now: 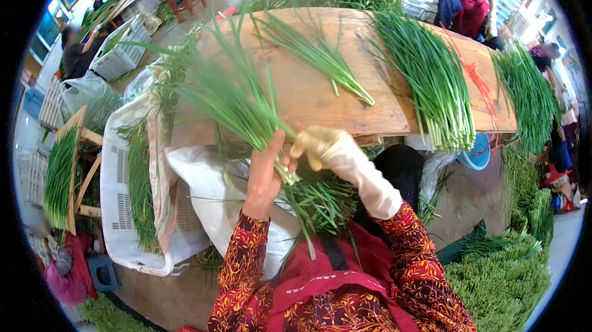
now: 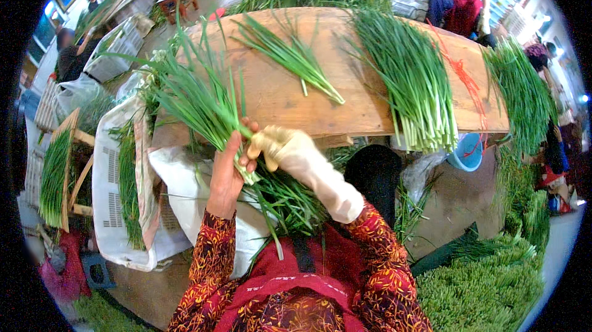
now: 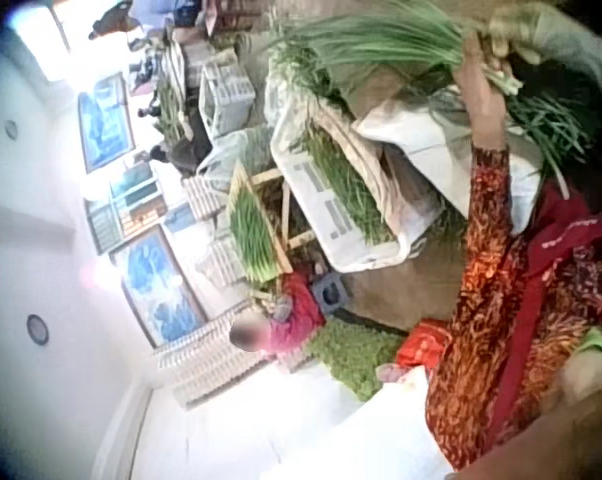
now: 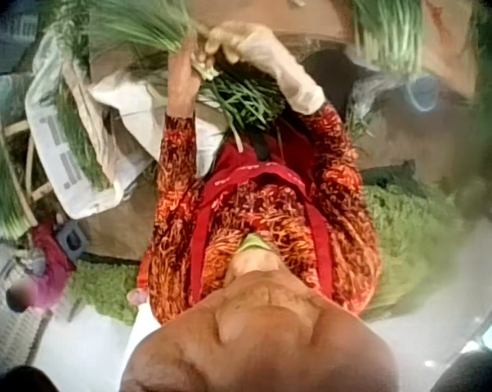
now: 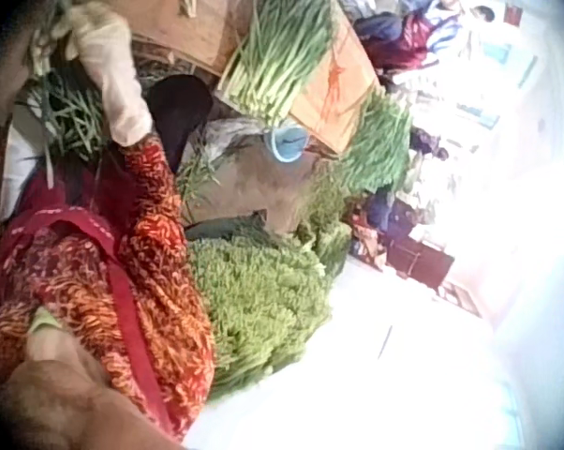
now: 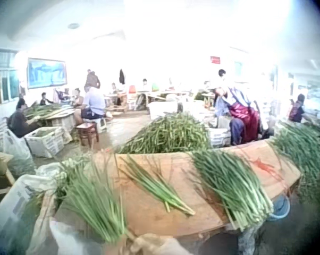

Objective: The person removes outer leaves from green onions by hand and gathers them into bundles on a wooden table.

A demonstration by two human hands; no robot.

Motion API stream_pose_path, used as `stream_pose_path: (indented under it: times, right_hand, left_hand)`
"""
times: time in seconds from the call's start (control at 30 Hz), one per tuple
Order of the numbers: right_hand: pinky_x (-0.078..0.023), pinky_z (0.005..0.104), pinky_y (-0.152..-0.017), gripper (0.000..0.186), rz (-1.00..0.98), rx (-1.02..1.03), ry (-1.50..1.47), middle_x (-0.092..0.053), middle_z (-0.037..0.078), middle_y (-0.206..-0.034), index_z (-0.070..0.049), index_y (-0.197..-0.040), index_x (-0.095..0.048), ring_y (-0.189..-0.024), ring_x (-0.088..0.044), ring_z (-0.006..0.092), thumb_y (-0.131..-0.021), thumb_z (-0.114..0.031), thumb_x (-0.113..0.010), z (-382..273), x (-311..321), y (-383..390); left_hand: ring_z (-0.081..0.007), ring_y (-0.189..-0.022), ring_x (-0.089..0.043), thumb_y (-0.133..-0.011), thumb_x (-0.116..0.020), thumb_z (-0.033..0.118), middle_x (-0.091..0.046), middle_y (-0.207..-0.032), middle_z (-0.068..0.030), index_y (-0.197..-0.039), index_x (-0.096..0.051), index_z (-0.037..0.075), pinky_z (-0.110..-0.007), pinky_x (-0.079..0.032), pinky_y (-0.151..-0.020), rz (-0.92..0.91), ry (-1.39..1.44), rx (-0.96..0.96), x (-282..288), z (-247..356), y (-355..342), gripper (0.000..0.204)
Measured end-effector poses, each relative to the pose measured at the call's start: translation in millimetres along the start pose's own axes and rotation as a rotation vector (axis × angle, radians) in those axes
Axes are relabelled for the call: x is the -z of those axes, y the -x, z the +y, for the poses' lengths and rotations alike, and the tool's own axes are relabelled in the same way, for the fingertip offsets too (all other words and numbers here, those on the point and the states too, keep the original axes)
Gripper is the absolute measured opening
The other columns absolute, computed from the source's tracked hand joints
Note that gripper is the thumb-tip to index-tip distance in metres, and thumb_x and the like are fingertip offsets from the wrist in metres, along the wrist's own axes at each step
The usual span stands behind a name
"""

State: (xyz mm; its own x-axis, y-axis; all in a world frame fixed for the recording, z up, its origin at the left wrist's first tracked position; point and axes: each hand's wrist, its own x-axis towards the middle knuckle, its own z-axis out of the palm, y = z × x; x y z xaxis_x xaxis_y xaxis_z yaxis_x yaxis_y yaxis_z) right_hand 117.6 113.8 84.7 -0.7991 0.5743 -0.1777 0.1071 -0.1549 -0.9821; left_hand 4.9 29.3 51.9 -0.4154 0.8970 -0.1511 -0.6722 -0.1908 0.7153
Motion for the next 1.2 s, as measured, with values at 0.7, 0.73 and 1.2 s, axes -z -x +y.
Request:
stream_pose_path:
  times: [0.7, 0.73, 1.2]
  right_hand:
    - [-0.045, 0.0337, -0.064, 0.023, 0.42, -0.156, 1.119, -0.061, 0.011, -0.075, -0.009, -0.081, -0.063, -0.07, -0.059, 0.0247, -0.071, -0.03, -0.059, 8.9, 134.7, -59.7]
    - [-0.045, 0.0345, -0.065, 0.025, 0.421, -0.12, 1.178, -0.061, 0.01, -0.076, -0.01, -0.081, -0.063, -0.072, -0.059, 0.0252, -0.071, -0.032, -0.057, 10.4, 131.8, -61.1]
    - [-0.03, 0.0165, -0.043, 0.021, 0.351, 0.197, -0.098, -0.057, 0.0, -0.066, -0.005, -0.085, -0.058, -0.047, -0.038, 0.0036, -0.079, -0.025, -0.057, -13.1, 102.6, -20.6]
  left_hand:
    - [-0.0067, -0.065, -0.044, -0.085, -0.049, 0.018, -0.044, -0.077, 0.0014, -0.098, -0.044, 0.009, -0.023, -0.042, -0.057, 0.044, 0.204, -0.129, 9.0, -15.4, -9.8, 0.017]
    - [-0.0071, -0.065, -0.044, -0.085, -0.049, 0.017, -0.044, -0.077, 0.0013, -0.097, -0.045, 0.009, -0.023, -0.041, -0.056, 0.039, 0.205, -0.127, 11.6, -14.8, -8.5, 0.015]
    - [-0.0093, -0.06, -0.043, -0.079, -0.056, 0.008, -0.05, -0.083, -0.0016, -0.095, -0.048, 0.008, -0.025, -0.037, -0.053, 0.052, 0.194, -0.06, -10.2, -2.0, 1.9, 0.018]
